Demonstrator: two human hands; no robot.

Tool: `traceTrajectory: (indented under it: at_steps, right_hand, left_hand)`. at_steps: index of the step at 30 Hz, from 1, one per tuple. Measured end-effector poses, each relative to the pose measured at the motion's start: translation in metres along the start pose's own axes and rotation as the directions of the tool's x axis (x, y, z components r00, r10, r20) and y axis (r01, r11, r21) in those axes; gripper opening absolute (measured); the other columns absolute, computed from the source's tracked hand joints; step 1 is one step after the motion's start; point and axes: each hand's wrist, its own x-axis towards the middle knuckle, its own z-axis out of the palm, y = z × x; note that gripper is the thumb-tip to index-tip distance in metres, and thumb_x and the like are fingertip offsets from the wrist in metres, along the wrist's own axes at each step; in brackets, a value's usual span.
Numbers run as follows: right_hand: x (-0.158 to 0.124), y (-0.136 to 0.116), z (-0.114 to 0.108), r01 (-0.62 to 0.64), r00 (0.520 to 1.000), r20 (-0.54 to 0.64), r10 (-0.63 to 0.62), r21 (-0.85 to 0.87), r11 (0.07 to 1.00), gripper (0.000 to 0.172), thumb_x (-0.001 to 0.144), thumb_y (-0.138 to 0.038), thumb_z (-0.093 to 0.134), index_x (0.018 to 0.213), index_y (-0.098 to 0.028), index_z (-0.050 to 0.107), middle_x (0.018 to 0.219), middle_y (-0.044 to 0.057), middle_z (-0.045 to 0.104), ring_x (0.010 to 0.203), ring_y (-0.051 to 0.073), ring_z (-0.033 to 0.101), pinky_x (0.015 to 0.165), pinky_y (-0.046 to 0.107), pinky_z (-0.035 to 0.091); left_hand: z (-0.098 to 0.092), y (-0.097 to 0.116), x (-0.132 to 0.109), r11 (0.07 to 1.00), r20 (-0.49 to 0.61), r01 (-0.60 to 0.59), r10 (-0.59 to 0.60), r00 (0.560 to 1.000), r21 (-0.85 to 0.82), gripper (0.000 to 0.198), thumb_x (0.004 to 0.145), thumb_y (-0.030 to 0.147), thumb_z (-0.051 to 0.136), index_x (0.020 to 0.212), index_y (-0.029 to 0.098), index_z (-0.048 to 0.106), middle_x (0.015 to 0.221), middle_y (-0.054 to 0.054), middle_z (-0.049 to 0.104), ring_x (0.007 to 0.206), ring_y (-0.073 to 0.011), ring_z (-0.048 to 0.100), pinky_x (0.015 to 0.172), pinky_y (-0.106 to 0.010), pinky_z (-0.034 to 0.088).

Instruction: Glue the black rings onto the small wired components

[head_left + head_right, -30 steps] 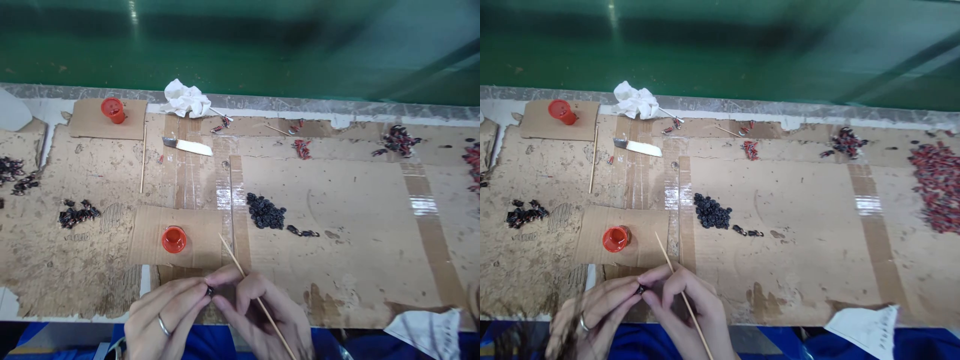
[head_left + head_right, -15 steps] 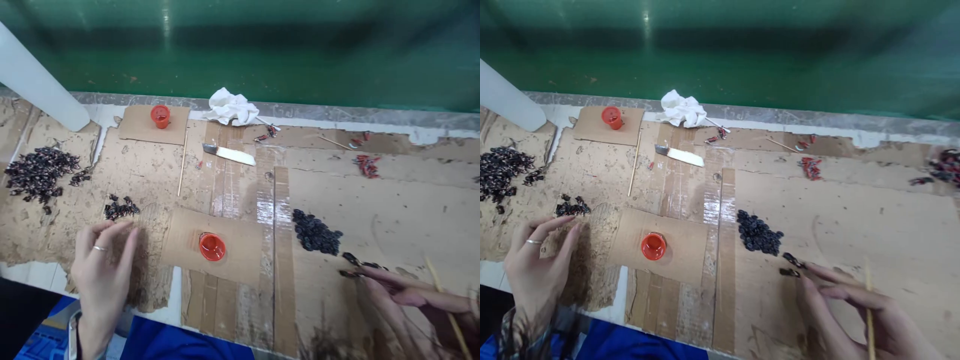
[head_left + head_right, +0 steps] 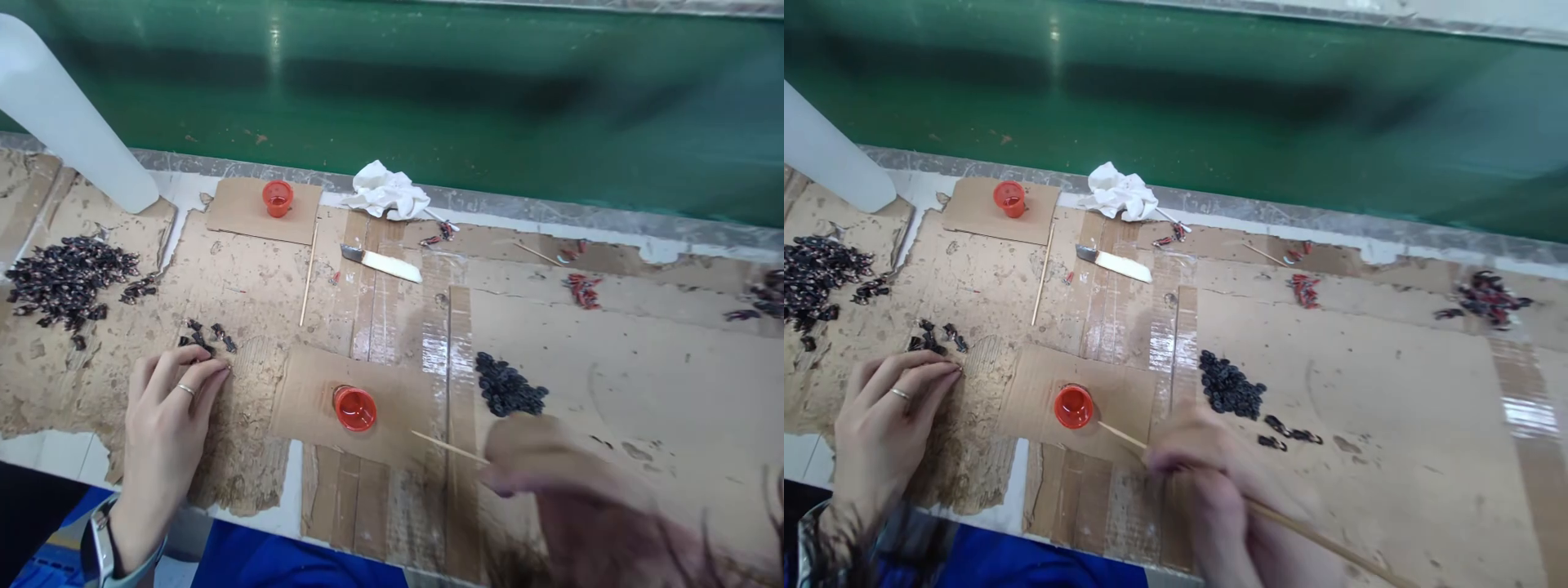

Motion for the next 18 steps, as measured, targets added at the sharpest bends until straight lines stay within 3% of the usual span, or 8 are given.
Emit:
traceTrajectory:
  at_steps: [4,8,14,18]
  right_hand:
    - [0.022,-0.007,0.033,0.075,0.997,-0.032,-0.074,0.027,0.997,0.026,0.11,-0.023,0.049,0.084,-0.026,0.053,0.061,-0.003,0.055,0.05,0.013,0.055,0.046,0.025,0.043]
    - [0.029,-0.005,0.045,0.055,0.998,0.028,-0.054,-0.039,0.998,0.027,0.107,-0.021,0.049,0.081,-0.027,0.052,0.062,-0.003,0.054,0.048,0.012,0.053,0.044,0.026,0.04]
    - [0.027,0.001,0.049,0.057,0.994,0.096,-0.049,-0.093,0.994,0.026,0.1,-0.012,0.054,0.08,-0.029,0.053,0.064,-0.002,0.056,0.048,0.015,0.051,0.044,0.031,0.041]
    - [0.021,0.003,0.046,0.049,0.991,0.123,-0.045,-0.024,0.999,0.026,0.1,-0.01,0.052,0.082,-0.029,0.054,0.065,-0.002,0.055,0.05,0.015,0.053,0.045,0.031,0.042]
  left_hand:
    - [0.006,-0.001,-0.013,0.996,-0.03,-0.011,0.009,1.0,-0.084,0.015,0.097,0.02,0.073,0.111,0.025,0.076,0.099,-0.002,0.084,0.087,-0.0232,0.072,0.087,-0.038,0.057]
    - [0.011,0.002,-0.026,0.995,-0.034,0.043,-0.046,0.998,-0.091,0.029,0.098,0.02,0.073,0.127,0.023,0.074,0.106,-0.004,0.081,0.091,-0.0199,0.075,0.088,-0.033,0.061]
    - [0.009,0.008,-0.028,0.984,-0.028,0.104,-0.109,0.994,-0.143,0.013,0.1,0.02,0.07,0.111,0.023,0.077,0.104,-0.002,0.08,0.091,-0.0171,0.077,0.089,-0.03,0.06]
    - [0.003,0.016,-0.032,0.982,-0.113,0.068,-0.089,0.99,-0.178,0.019,0.092,0.015,0.079,0.109,0.025,0.078,0.096,0.003,0.084,0.079,-0.0137,0.08,0.084,-0.027,0.064]
